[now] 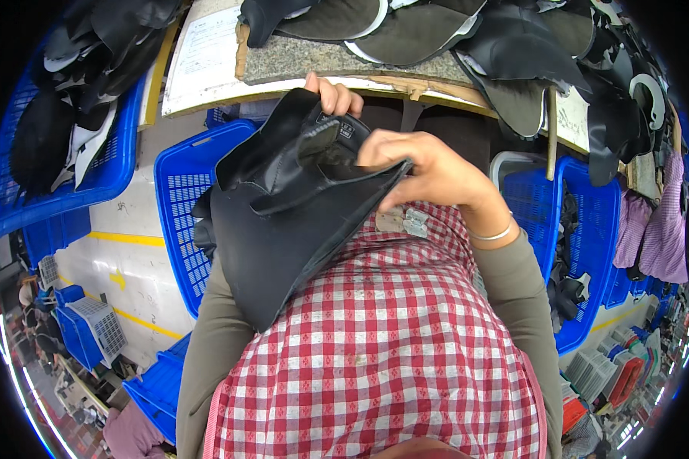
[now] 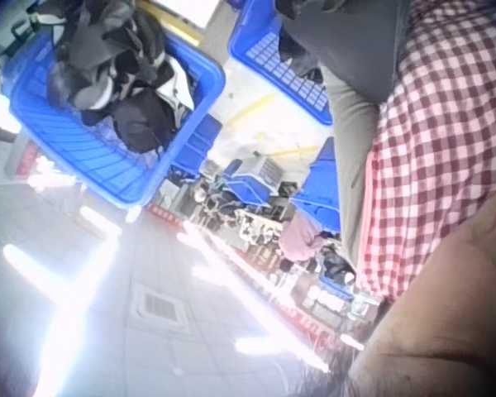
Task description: The person repeatedly picks black shoe parts from a blue bin, places them on a work surface, and trims edges with a knife. Trimmed pieces are returned to the bin. The person also uses a pen to mark some parts and handles white shoe parts briefly.
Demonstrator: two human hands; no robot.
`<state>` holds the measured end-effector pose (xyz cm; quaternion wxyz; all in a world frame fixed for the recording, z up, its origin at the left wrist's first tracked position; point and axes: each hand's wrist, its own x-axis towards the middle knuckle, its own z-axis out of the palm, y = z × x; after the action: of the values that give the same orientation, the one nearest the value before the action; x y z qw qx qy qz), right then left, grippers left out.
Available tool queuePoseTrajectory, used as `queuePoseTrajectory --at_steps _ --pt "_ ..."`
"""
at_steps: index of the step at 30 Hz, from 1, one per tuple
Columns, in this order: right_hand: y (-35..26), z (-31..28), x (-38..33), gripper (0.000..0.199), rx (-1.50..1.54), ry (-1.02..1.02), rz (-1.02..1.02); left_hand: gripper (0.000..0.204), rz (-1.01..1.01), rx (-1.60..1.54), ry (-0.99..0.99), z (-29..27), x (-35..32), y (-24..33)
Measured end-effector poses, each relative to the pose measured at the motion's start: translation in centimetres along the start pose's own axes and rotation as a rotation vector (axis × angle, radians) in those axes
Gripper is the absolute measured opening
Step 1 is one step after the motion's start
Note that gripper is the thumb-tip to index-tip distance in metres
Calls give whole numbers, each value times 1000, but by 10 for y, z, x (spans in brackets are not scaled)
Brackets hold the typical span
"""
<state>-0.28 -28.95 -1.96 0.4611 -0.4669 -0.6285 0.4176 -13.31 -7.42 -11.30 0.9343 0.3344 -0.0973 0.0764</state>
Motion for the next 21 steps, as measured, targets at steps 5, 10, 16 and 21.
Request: queuePoseTrajectory --at_steps 5,10,16,21 --pt "-30 -49 -39 33 -208 -94 -8 55 207 493 429 17 -50 112" --pt "-34 -64 -40 42 -369 -197 70 41 -118 1097 -258 109 -26 95" --pt "-43 -61 -32 36 -390 -85 129 43 134 1664 -151 149 -11 26" --pt "-44 -51 -33 28 -448 54 142 31 346 1919 -120 147 -2 13"
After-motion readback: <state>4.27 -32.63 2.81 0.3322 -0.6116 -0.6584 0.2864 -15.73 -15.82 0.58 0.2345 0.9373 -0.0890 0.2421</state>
